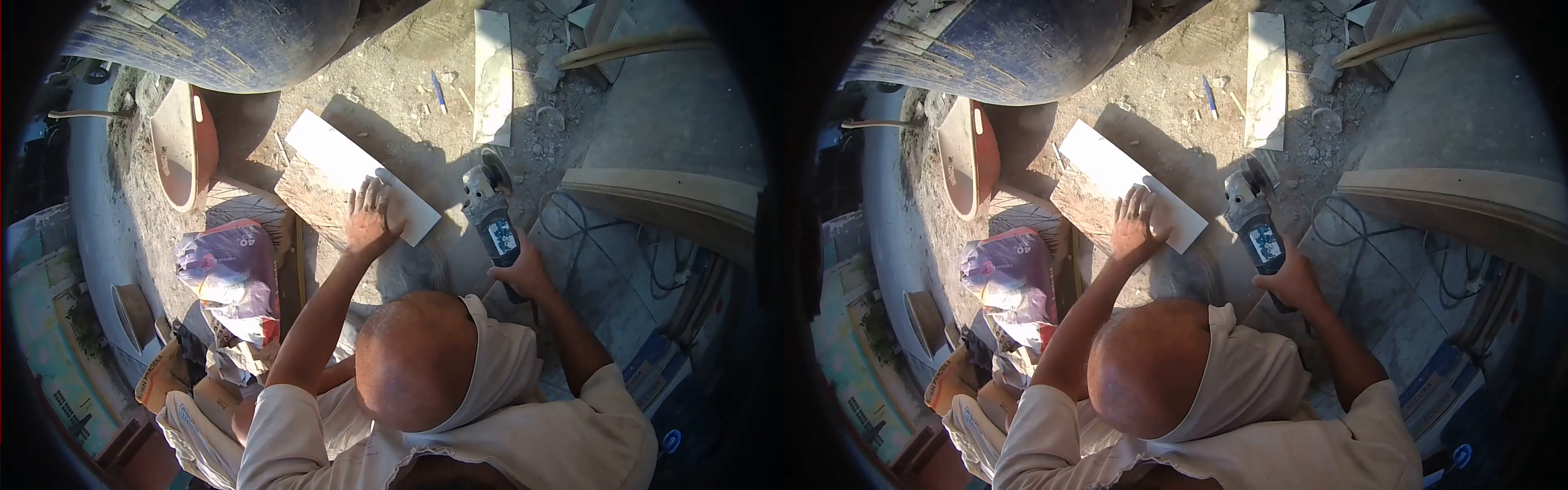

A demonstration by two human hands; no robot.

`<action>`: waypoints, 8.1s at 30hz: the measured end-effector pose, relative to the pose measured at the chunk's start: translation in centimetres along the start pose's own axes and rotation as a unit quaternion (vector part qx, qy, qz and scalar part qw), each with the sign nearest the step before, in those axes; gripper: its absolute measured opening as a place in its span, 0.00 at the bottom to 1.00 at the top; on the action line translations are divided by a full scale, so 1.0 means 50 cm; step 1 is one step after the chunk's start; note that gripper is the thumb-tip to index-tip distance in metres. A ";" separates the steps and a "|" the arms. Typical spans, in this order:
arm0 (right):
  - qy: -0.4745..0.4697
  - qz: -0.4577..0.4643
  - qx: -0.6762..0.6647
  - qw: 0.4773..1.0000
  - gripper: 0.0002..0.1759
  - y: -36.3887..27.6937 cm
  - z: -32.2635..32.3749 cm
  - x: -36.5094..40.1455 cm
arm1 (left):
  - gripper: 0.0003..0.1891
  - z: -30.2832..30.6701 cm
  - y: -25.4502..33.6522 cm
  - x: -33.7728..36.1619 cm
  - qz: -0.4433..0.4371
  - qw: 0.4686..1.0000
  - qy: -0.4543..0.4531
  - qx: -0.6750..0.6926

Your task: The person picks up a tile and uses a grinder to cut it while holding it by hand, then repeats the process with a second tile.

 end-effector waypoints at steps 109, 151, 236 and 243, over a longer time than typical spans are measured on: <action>-0.057 0.110 0.114 0.986 0.49 -0.526 -0.243 -0.457 | 0.67 -0.056 -0.128 0.050 0.148 0.973 0.028 0.176; -0.072 0.102 0.155 0.980 0.57 -0.543 -0.256 -0.477 | 0.71 -0.035 -0.122 0.050 0.178 0.966 -0.001 0.186; -0.093 0.036 0.171 0.980 0.55 -0.283 -0.226 -0.258 | 0.68 -0.048 -0.130 0.046 0.189 0.972 0.018 0.138; -0.098 0.008 0.194 0.976 0.55 -0.255 -0.227 -0.239 | 0.69 -0.032 -0.118 0.052 0.190 0.970 0.011 0.150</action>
Point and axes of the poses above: each hand's wrist, its own x-axis away from the middle knuckle, its own z-axis out of the back of the hand, y = z × x, the point moved 6 cm from there along -x, towards the middle knuckle, and after that the axes turned 13 degrees about -y, right-handed, at the moved point
